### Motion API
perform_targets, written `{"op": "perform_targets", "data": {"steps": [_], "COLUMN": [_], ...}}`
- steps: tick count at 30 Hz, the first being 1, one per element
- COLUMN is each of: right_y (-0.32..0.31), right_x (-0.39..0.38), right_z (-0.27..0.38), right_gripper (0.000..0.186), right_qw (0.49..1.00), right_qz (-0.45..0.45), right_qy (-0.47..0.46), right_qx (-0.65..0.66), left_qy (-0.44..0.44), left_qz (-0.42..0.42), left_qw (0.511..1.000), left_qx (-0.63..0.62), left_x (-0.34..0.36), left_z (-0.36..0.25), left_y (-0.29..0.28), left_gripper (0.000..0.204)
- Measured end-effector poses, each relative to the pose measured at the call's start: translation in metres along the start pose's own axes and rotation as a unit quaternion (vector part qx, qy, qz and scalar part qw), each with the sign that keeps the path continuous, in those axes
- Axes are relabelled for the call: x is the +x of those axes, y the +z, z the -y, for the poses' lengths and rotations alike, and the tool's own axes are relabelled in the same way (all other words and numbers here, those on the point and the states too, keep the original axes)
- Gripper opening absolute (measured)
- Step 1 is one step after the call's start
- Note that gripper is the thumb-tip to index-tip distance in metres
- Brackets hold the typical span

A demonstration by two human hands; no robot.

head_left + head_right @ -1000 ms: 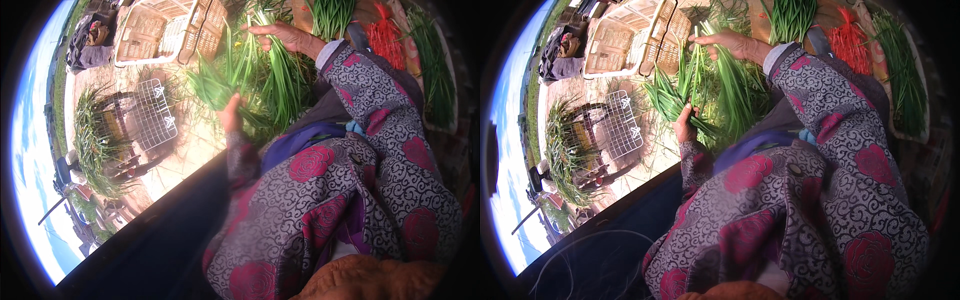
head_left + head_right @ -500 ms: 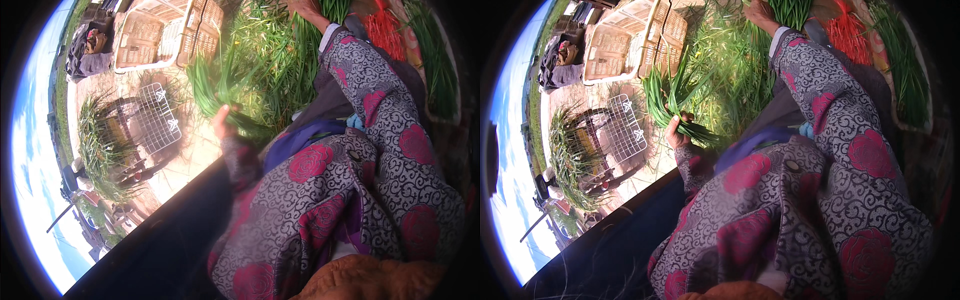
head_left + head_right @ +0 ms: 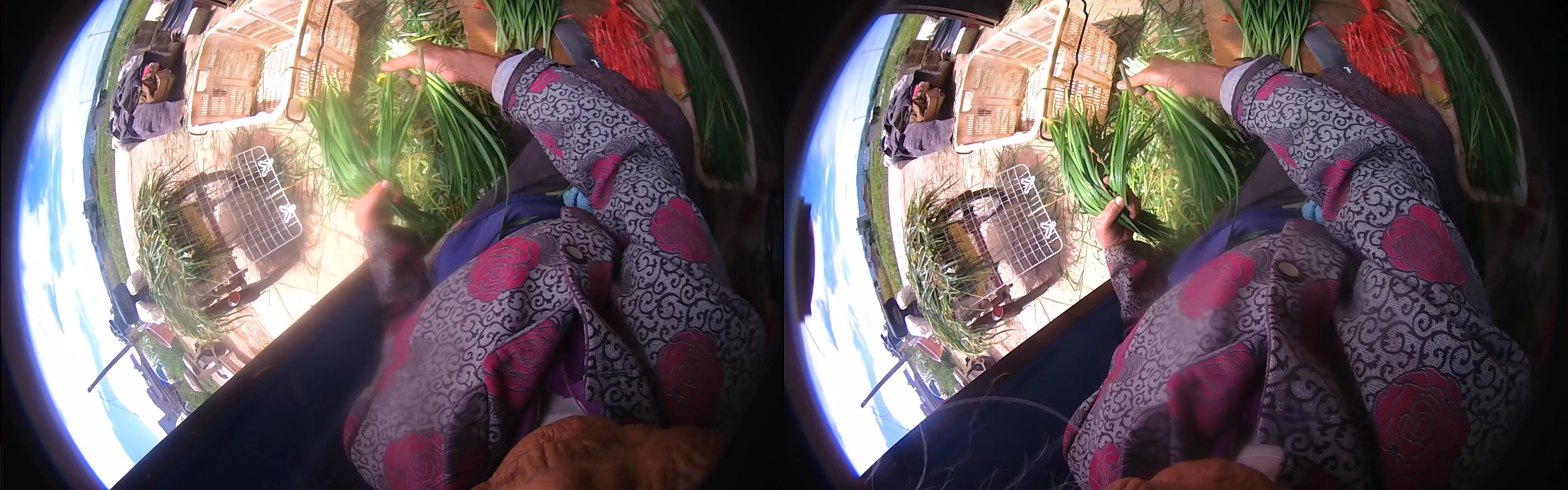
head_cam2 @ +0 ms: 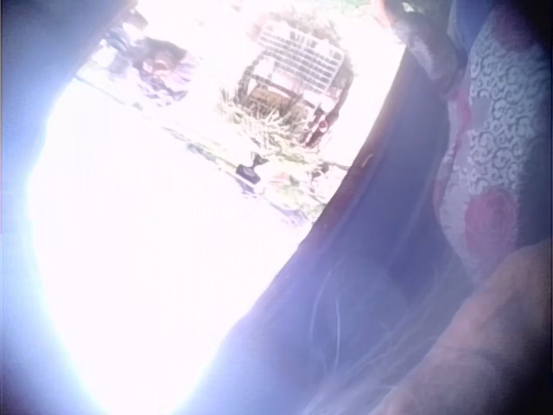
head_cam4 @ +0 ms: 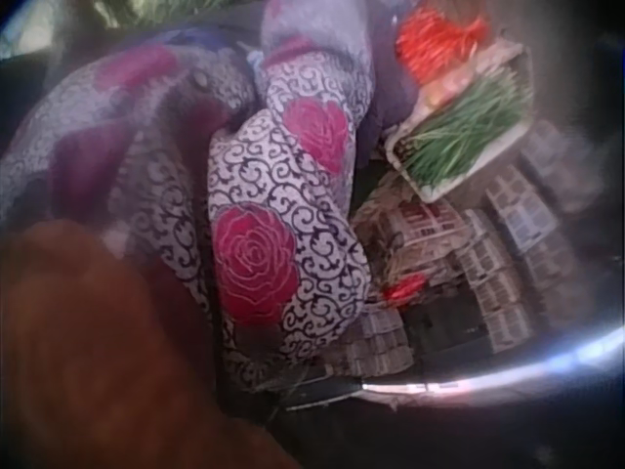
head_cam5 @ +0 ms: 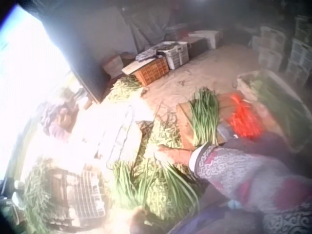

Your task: The person bundles green chives by hand and secures them with red strings.

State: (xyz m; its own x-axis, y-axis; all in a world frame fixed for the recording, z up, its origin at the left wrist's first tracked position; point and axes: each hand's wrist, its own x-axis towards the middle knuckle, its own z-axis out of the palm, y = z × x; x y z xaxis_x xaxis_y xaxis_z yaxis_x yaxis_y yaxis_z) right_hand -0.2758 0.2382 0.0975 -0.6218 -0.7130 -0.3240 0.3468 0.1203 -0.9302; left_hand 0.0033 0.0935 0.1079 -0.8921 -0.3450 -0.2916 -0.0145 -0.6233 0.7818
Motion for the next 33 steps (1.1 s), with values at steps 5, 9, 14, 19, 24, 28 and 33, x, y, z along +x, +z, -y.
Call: {"op": "perform_targets", "data": {"steps": [5,9,14,19,24,28,33], "right_y": [-0.032,-0.11,-0.095,-0.003,0.019,0.008,0.003], "right_x": [0.016,0.037,0.018,-0.008,-0.028,-0.023,-0.025], "right_z": [-0.009,-0.025,-0.014,0.006,-0.002,-0.001,0.013], "right_gripper": [0.043,0.046,0.041,0.029,0.024,0.024,0.027], "right_qw": [0.99,0.944,0.906,0.965,0.973,0.958,0.946], "right_qz": [-0.05,-0.238,-0.221,-0.004,0.087,0.134,0.083], "right_qy": [-0.088,-0.104,-0.143,-0.136,-0.132,-0.092,-0.101], "right_qx": [-0.103,-0.204,-0.331,-0.222,-0.17,-0.237,-0.298], "left_qy": [0.001,-0.043,-0.032,0.005,0.063,0.054,0.024], "left_qz": [-0.02,-0.199,-0.01,-0.08,-0.093,-0.073,-0.109], "left_qw": [0.999,0.978,0.995,0.997,0.993,0.995,0.993], "left_qx": [0.048,-0.045,-0.089,0.012,0.044,0.049,0.033], "left_x": [0.007,-0.021,0.031,0.056,0.076,0.07,0.067], "left_z": [0.012,-0.003,0.031,0.031,0.043,0.036,0.032], "left_y": [-0.013,0.068,-0.091,-0.03,0.029,0.036,0.026], "left_gripper": [0.055,0.045,0.032,0.03,0.043,0.042,0.029]}}
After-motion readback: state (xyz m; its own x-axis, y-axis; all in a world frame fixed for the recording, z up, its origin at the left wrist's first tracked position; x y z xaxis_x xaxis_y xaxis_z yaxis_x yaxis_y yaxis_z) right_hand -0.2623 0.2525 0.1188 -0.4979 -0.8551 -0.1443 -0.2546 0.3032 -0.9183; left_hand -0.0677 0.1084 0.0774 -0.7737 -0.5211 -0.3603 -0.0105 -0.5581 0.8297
